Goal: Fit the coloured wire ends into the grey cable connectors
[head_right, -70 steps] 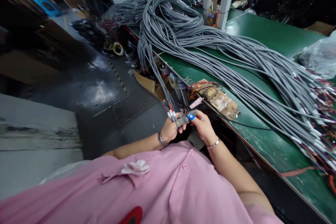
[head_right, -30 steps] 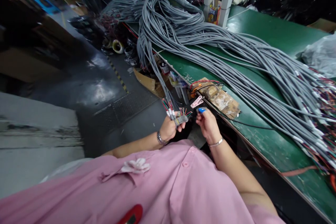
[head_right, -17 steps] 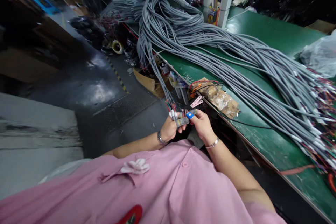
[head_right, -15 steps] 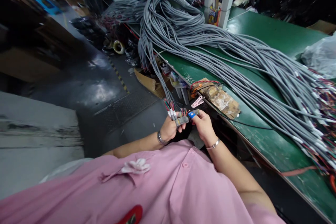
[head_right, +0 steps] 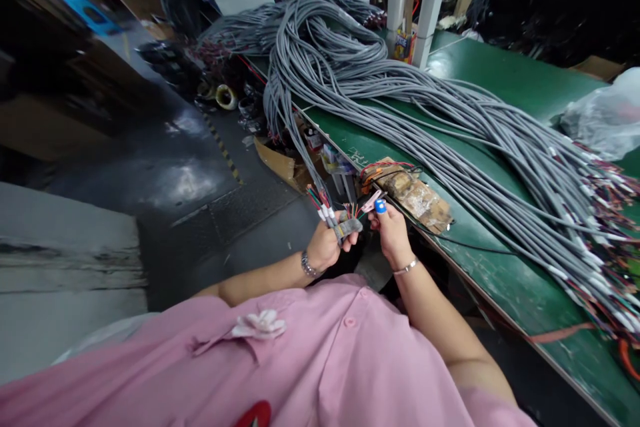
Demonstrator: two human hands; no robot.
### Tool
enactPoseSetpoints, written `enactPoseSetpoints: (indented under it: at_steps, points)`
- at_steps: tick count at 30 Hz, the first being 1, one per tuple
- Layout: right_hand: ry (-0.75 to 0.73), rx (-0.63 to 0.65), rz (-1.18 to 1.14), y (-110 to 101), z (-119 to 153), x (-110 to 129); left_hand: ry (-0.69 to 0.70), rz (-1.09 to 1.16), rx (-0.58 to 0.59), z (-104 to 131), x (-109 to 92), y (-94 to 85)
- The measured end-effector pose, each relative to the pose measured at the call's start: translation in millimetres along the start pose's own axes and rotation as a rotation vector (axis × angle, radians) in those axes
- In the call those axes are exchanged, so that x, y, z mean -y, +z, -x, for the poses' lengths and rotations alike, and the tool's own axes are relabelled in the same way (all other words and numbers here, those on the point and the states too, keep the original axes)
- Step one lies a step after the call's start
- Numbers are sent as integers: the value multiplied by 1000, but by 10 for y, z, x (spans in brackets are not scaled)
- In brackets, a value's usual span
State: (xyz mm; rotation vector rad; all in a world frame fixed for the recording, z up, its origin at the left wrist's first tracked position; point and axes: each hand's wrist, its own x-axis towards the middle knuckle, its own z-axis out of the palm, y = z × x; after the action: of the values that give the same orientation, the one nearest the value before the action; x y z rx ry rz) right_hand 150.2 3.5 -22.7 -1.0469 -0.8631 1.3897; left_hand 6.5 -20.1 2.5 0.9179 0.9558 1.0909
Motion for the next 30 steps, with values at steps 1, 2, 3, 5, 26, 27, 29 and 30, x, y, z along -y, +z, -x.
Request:
enactPoseSetpoints:
  at_steps: [1,2,3,5,26,27,29,30]
  points:
    - [-65,-50,46,9,-6,-12,-3,-2,-8,-15,1,12]
    - [-111,-92,79,16,-13,-24,-7,-2,-16,-29,6,21]
    - [-134,-119,93,21,-22,-35,-13,-1,-19,-41,12,27]
    - [-100,-109,55,32,-49,-49,-22,6,-21,-60,29,36]
    - [221,71,-324,3,-93,10,-11,28,-47,-22,112,-32]
    - [243,79,-335,-8,-90,22,-9,27,-44,-5,108,-37]
    - [268,97,-346,-11,-82,50,-9,21,-36,28,99,-43]
    - [272,109,-341,-5,-77,64,-8,18,-35,42,96,-44]
